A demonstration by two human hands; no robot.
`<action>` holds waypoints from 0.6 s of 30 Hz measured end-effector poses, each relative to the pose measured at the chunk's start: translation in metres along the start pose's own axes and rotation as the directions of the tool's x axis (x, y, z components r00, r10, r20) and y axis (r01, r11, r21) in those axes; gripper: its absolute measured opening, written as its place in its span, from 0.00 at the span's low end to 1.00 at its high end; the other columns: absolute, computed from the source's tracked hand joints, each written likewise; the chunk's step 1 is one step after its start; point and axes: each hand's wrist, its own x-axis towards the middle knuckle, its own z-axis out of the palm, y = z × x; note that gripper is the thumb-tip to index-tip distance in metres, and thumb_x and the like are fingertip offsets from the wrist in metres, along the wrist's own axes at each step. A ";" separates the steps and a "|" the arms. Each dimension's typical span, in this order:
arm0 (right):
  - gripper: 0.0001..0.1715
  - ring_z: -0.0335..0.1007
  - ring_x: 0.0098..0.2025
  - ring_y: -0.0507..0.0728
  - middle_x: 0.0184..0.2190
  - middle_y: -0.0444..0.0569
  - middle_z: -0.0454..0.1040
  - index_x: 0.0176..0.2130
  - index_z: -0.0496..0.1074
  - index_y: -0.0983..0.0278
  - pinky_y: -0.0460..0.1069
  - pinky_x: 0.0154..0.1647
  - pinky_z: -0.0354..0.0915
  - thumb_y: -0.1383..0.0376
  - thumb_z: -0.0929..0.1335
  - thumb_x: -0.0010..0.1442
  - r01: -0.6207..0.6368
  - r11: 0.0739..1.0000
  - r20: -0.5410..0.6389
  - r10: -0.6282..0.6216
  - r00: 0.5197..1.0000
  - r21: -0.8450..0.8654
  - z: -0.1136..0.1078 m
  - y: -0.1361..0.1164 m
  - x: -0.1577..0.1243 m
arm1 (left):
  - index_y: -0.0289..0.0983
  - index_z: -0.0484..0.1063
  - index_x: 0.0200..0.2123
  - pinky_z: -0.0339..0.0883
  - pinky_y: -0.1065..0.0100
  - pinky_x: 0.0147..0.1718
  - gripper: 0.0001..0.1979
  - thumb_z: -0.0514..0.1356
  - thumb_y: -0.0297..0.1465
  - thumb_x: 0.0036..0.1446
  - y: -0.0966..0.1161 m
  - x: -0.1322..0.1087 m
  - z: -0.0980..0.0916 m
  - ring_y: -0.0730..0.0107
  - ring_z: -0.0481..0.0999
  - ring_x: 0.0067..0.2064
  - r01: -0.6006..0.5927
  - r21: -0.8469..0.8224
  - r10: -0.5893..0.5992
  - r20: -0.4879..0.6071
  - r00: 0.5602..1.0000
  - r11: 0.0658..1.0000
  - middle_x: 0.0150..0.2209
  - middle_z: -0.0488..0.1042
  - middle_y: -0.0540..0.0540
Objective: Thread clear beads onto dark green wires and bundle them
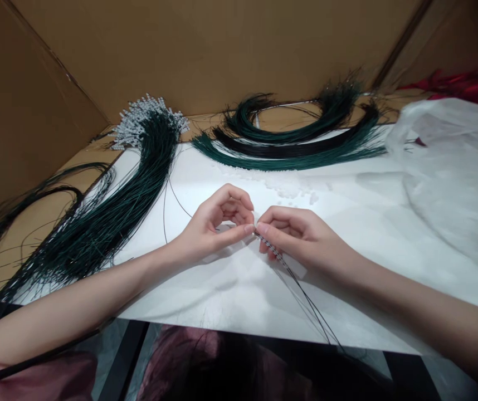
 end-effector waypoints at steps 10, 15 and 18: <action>0.07 0.67 0.25 0.49 0.24 0.43 0.71 0.32 0.68 0.64 0.45 0.27 0.62 0.64 0.67 0.62 0.029 0.993 0.038 -0.025 0.999 -0.114 -0.001 0.004 0.003 | 0.39 0.64 0.43 0.67 0.71 0.38 0.13 0.65 0.27 0.57 -0.003 0.000 -0.001 0.74 0.73 0.35 -0.002 -0.003 0.002 0.035 0.999 1.000 0.34 0.73 0.49; 0.06 0.66 0.23 0.49 0.23 0.43 0.71 0.31 0.67 0.65 0.45 0.27 0.62 0.66 0.67 0.59 0.031 0.994 0.022 -0.029 0.999 -0.105 0.000 0.006 0.003 | 0.37 0.69 0.47 0.67 0.71 0.38 0.13 0.63 0.32 0.59 -0.004 0.025 -0.013 0.73 0.72 0.38 -0.041 0.142 0.042 0.000 0.999 0.989 0.37 0.72 0.47; 0.06 0.66 0.22 0.48 0.22 0.43 0.71 0.30 0.67 0.65 0.44 0.26 0.62 0.67 0.68 0.58 0.037 0.995 0.012 -0.037 0.999 -0.097 0.000 0.006 0.002 | 0.35 0.73 0.41 0.65 0.71 0.36 0.08 0.62 0.32 0.58 -0.012 0.051 -0.020 0.73 0.71 0.35 -0.093 0.411 0.100 0.005 0.995 0.907 0.37 0.74 0.46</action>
